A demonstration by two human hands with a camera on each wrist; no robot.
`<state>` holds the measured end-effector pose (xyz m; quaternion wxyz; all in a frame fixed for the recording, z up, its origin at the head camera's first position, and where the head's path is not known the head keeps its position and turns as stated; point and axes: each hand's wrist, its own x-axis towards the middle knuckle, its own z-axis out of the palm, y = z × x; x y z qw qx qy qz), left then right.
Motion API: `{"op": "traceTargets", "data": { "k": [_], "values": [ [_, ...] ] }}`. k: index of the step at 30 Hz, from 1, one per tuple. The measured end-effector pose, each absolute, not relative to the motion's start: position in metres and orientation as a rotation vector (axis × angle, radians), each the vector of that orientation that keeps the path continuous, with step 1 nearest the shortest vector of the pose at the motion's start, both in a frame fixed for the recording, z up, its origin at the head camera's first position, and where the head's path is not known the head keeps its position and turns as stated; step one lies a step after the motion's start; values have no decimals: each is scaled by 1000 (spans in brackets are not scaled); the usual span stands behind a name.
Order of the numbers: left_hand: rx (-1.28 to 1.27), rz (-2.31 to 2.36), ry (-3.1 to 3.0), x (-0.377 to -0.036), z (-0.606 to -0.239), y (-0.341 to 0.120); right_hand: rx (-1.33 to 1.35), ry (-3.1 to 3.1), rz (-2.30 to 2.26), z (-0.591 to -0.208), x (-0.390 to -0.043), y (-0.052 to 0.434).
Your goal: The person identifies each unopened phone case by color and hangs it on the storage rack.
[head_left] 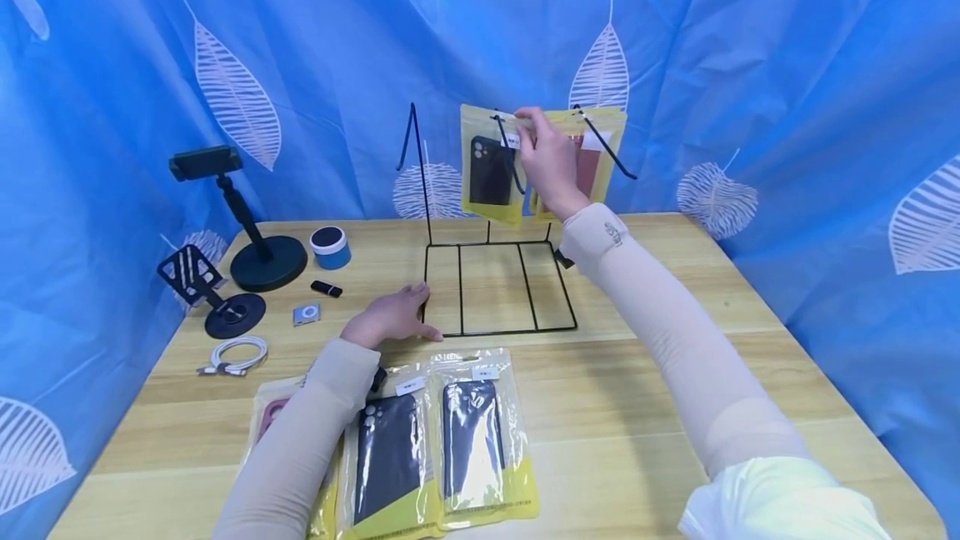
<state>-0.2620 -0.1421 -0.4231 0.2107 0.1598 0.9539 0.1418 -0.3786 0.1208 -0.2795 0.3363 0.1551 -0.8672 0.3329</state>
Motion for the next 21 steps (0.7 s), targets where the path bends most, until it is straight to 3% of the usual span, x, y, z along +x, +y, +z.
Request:
{"op": "traceTargets", "data": {
  "k": [11,21],
  "values": [
    [444,390,2653,-262,-425,-141,516,-2241,665,-287,-357,140],
    [448,402,2650,-262,-425,-143,709,-2445,220,-328,-272,171]
  ]
}}
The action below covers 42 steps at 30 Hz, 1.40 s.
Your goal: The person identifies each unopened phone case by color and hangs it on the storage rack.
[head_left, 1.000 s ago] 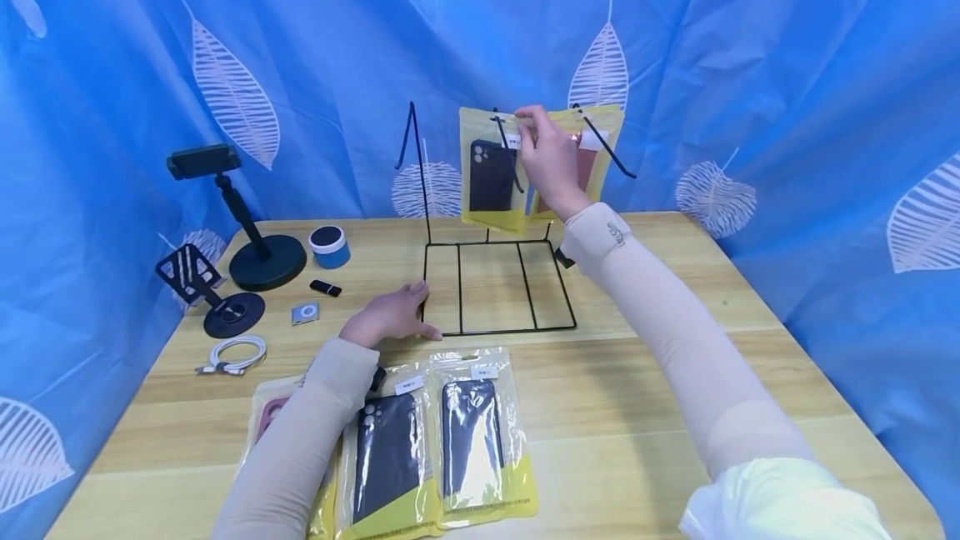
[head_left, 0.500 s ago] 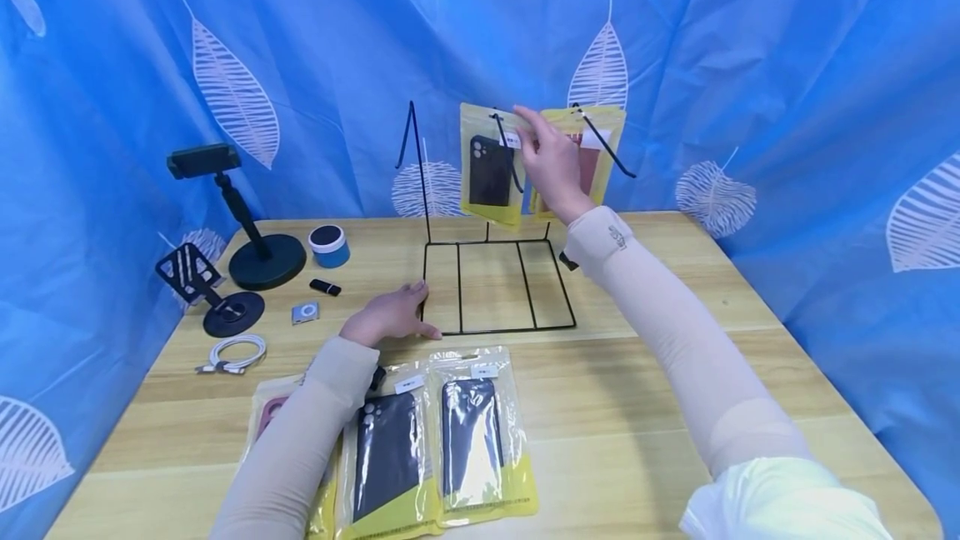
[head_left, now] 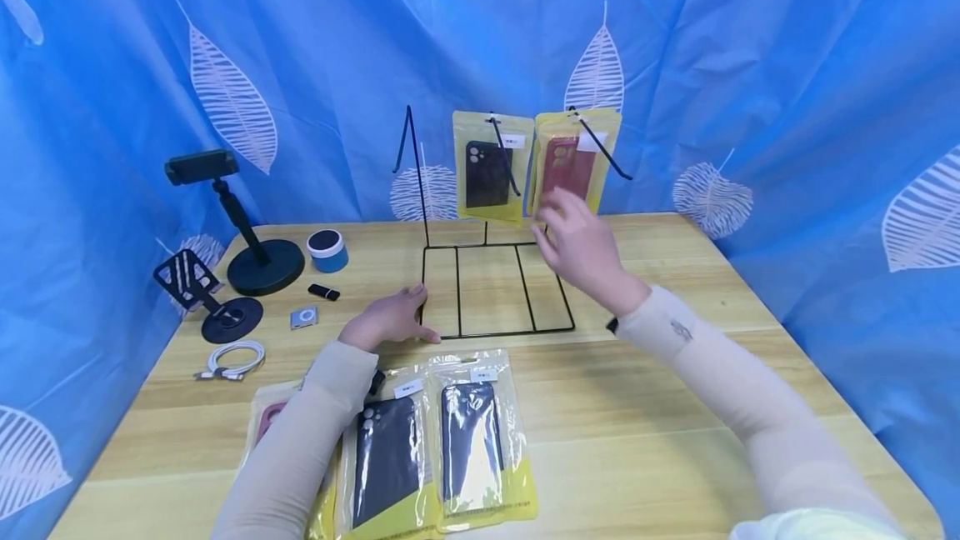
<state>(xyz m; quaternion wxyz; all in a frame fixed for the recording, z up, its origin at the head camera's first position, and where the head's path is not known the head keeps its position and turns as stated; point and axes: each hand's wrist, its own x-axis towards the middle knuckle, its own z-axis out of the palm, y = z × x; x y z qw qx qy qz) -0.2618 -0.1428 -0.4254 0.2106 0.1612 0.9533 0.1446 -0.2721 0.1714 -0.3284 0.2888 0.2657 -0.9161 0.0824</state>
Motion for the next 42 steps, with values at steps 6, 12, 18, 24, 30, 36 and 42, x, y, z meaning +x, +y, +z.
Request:
{"op": "traceTargets", "data": {
  "k": [6,12,18,24,30,36,42],
  "values": [
    [453,392,2663,-260,-422,-144,812,-3134,-16,-380,-250,204],
    [469,416,2657,-255,-417,-141,870,-3372,-44,-413,-244,217],
    [471,439,2652,-254,-419,-140,841,-3355,-75,-421,-239,217],
    [470,409,2634,-257,-415,-138,828,-3308,-99,-425,-237,217],
    [551,292,2696,-236,-404,-128,838,-3315,-68,-429,-234,215],
    [826,196,2766,-198,-393,-110,839,-3318,-47,-430,-232,216],
    [825,157,2736,-186,-398,-100,829,-3292,-24,-429,-234,218]
  ]
}}
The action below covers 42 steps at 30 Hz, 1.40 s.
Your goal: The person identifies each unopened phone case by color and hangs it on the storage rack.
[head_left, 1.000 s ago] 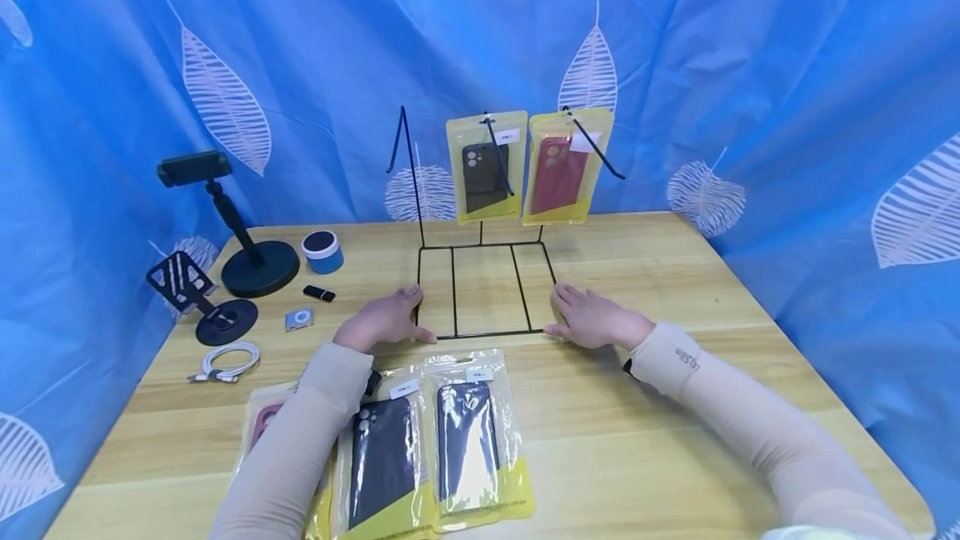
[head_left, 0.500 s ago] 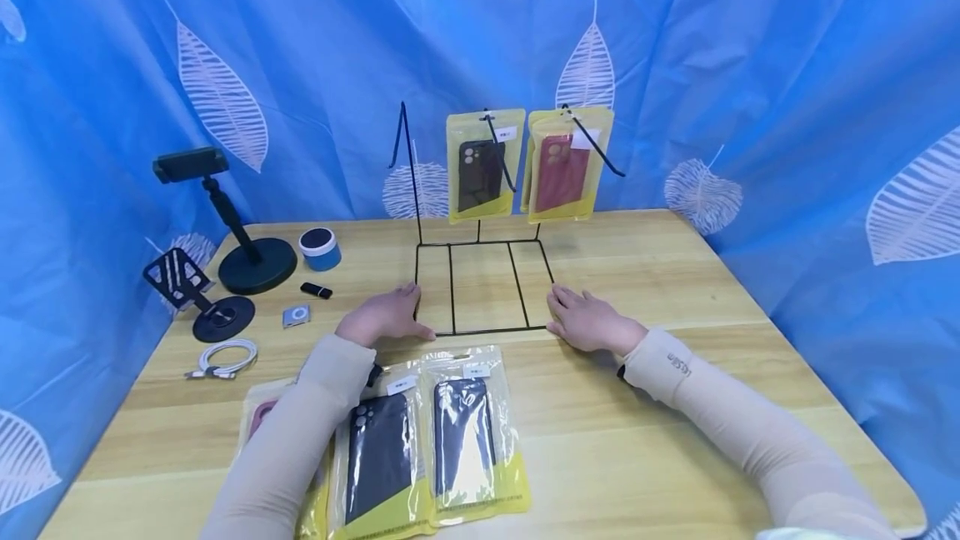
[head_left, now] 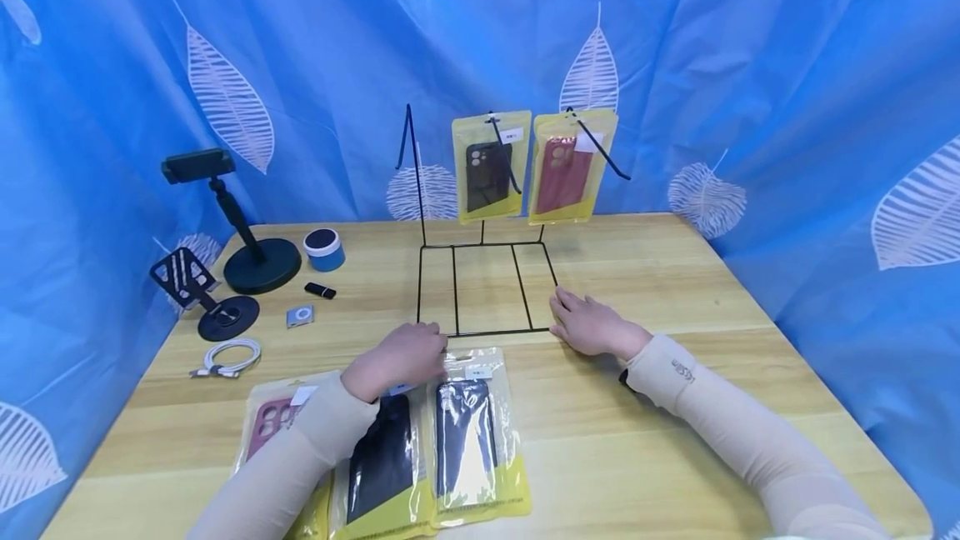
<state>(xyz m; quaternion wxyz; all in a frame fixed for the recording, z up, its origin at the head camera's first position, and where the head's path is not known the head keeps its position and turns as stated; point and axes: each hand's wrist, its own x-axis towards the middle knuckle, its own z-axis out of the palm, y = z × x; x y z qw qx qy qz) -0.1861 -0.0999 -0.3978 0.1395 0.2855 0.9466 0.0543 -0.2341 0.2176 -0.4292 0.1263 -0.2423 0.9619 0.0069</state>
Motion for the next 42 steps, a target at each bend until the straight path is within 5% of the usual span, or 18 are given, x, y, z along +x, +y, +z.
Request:
{"op": "traceTargets", "data": {
  "k": [20,35,42],
  "values": [
    [874,440,2616,-201,-418,-102,-708,2811,-18,-427,-234,218],
    [829,1562,2485,-181,-364,-90,-722,2807,2,-427,-234,220],
    [1107,1771,2645,-182,-337,-72,-763,2818,12,-432,-235,221]
  ]
}}
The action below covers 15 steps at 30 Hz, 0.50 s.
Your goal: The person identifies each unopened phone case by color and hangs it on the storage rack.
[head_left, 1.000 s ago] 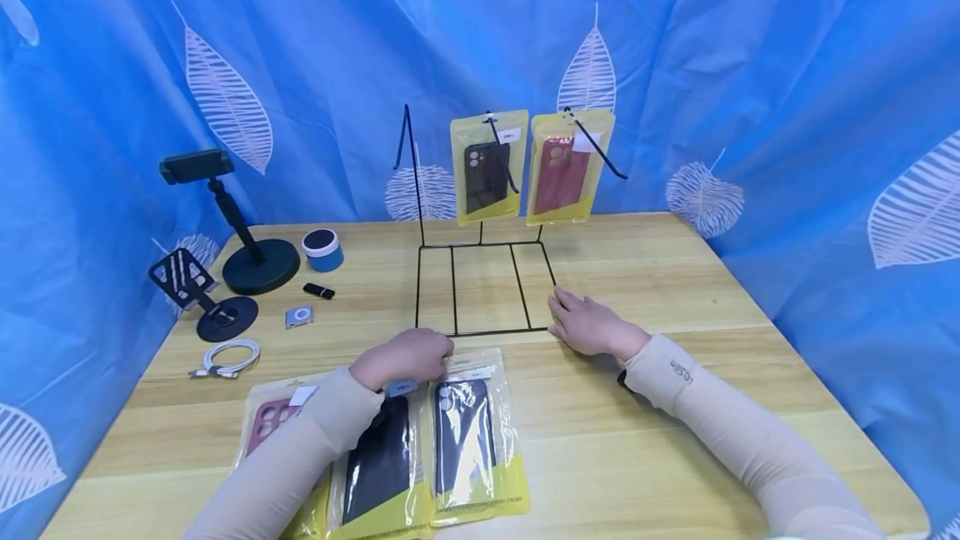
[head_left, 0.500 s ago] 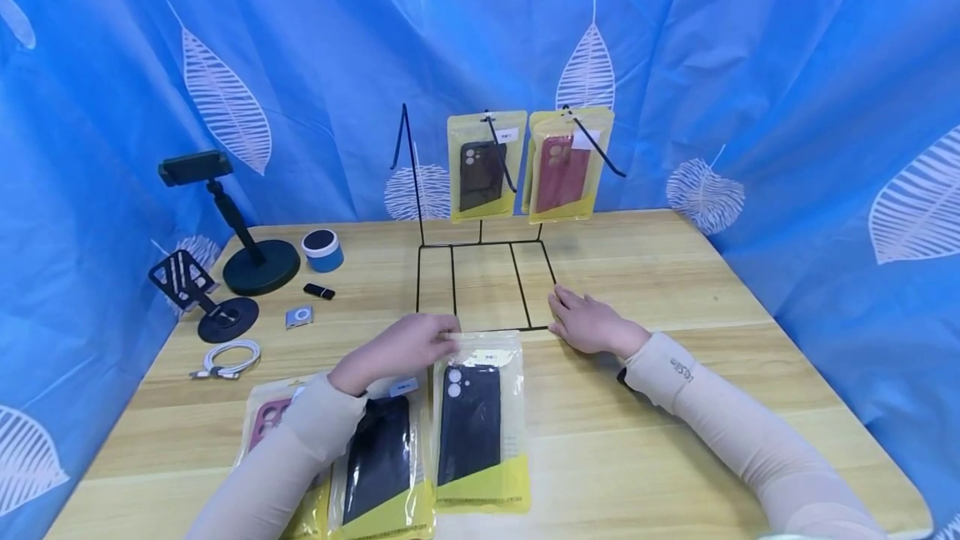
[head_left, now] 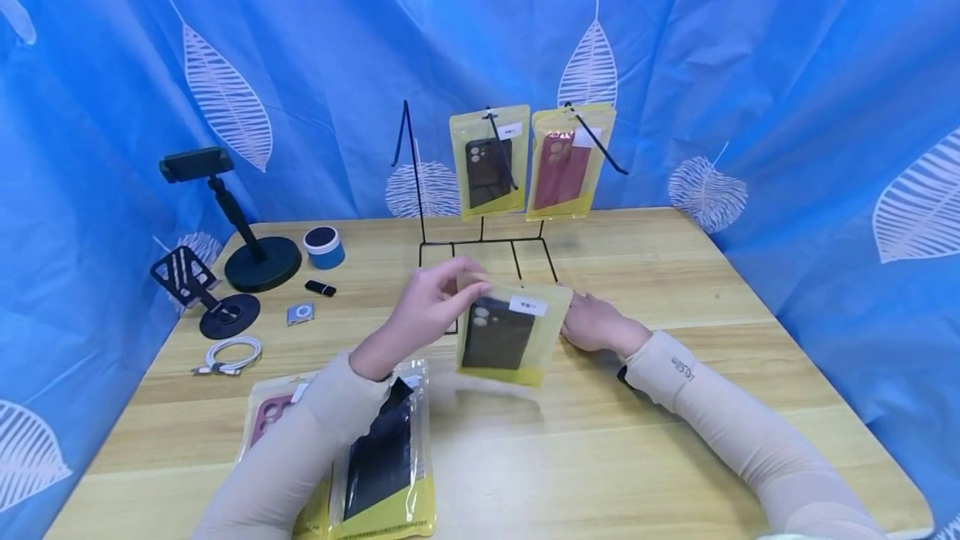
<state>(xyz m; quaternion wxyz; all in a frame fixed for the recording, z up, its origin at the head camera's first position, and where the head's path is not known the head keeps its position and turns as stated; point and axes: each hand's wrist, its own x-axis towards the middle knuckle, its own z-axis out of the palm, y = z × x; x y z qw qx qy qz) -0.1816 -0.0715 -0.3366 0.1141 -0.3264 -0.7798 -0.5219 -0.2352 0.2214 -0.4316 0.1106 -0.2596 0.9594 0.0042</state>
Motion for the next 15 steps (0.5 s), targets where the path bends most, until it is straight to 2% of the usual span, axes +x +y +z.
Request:
{"op": "traceTargets", "data": {
  "k": [15],
  "values": [
    [-727,-1572,-2092,-218,-292,-50,-779,2835,-74,-430,-234,221]
  ]
}}
